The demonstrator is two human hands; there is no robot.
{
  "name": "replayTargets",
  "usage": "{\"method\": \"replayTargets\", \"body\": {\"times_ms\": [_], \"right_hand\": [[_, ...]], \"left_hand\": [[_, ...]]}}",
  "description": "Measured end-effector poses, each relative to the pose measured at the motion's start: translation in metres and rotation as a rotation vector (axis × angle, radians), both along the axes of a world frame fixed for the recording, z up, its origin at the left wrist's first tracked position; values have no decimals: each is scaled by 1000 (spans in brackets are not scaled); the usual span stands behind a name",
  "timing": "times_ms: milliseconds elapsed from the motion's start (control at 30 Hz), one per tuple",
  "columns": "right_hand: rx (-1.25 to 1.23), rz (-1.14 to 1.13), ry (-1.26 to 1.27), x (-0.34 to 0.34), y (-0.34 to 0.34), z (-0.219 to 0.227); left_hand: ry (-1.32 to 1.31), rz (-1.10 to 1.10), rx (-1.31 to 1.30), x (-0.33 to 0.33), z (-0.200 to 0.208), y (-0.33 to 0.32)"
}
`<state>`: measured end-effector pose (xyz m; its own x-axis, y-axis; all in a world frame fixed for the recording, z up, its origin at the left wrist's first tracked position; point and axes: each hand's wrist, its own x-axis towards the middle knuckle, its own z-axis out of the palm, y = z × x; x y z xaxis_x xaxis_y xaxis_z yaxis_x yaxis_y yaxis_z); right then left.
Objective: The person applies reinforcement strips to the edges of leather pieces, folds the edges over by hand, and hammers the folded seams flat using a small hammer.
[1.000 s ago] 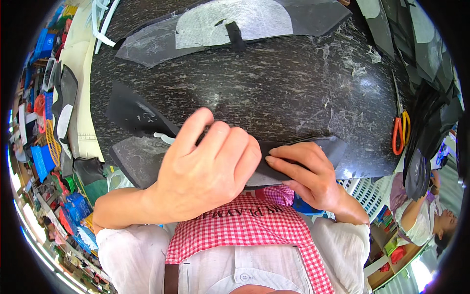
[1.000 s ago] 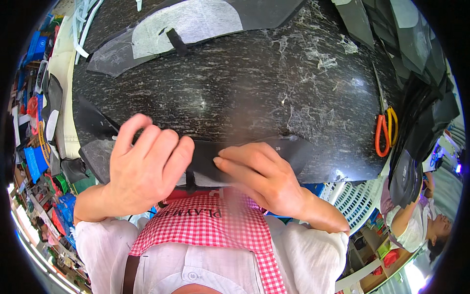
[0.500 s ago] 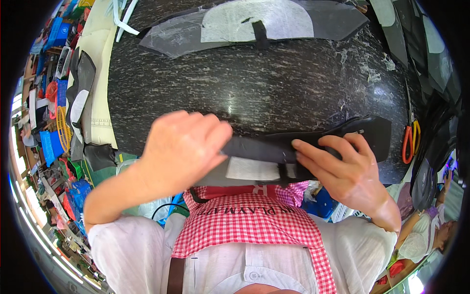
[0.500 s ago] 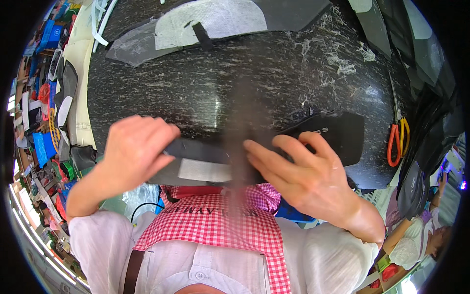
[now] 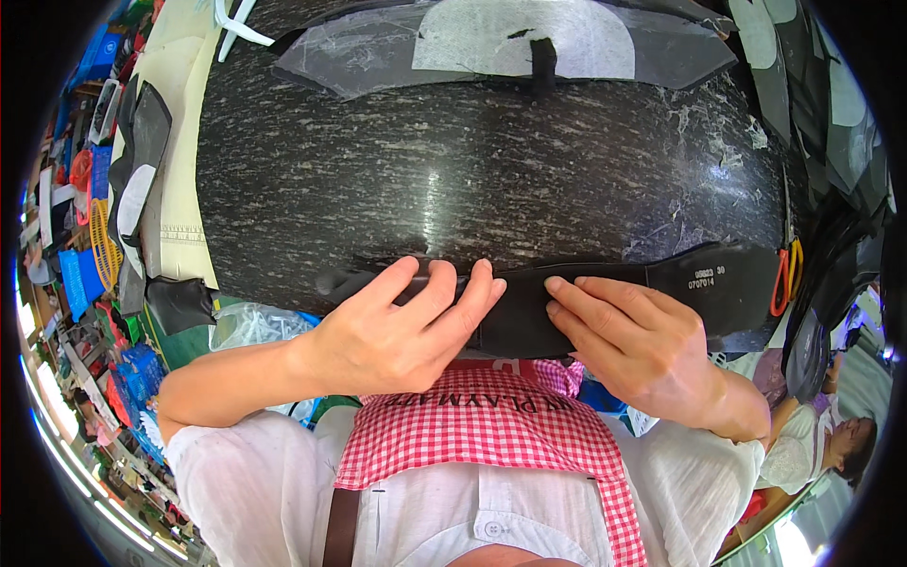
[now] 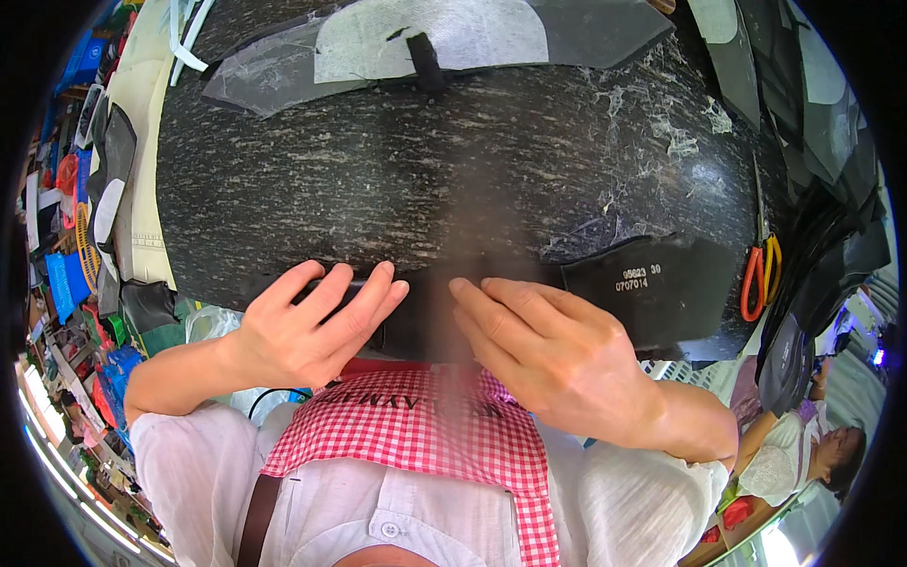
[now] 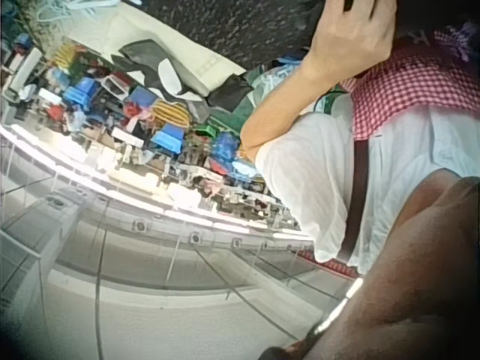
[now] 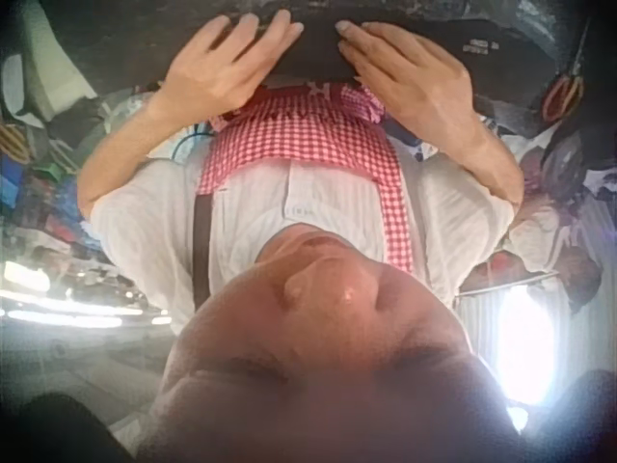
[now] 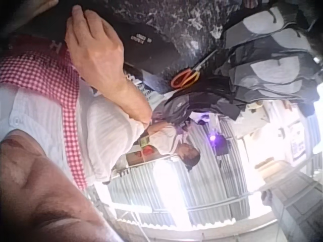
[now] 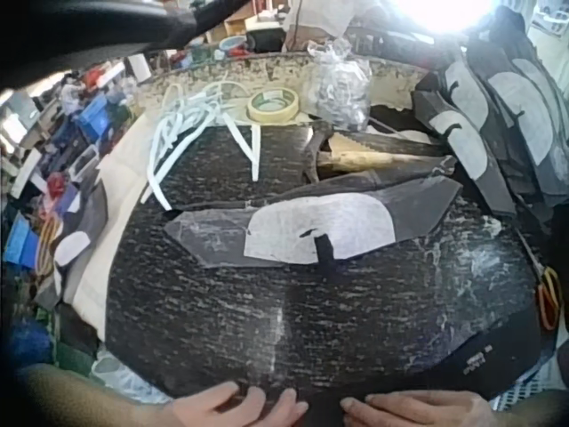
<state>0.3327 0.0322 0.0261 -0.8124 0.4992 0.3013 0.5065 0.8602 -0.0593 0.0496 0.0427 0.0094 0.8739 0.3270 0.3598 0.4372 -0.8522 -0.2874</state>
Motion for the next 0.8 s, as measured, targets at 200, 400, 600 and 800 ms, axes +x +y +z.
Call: {"method": "replayTargets", "body": {"times_ms": [200, 400, 600, 800], "right_hand": [[-6, -43, -258, -38, -11, 11], [-63, 76, -68, -45, -13, 3], [44, -35, -101, -70, -24, 0], [-108, 106, 90, -72, -15, -11]], "left_hand": [[35, -21, 49, -8, -9, -4], [-334, -30, -118, -33, -18, -1], [-264, -16, 29, -43, -11, -2], [-509, 4, -391, -54, -17, 6]]}}
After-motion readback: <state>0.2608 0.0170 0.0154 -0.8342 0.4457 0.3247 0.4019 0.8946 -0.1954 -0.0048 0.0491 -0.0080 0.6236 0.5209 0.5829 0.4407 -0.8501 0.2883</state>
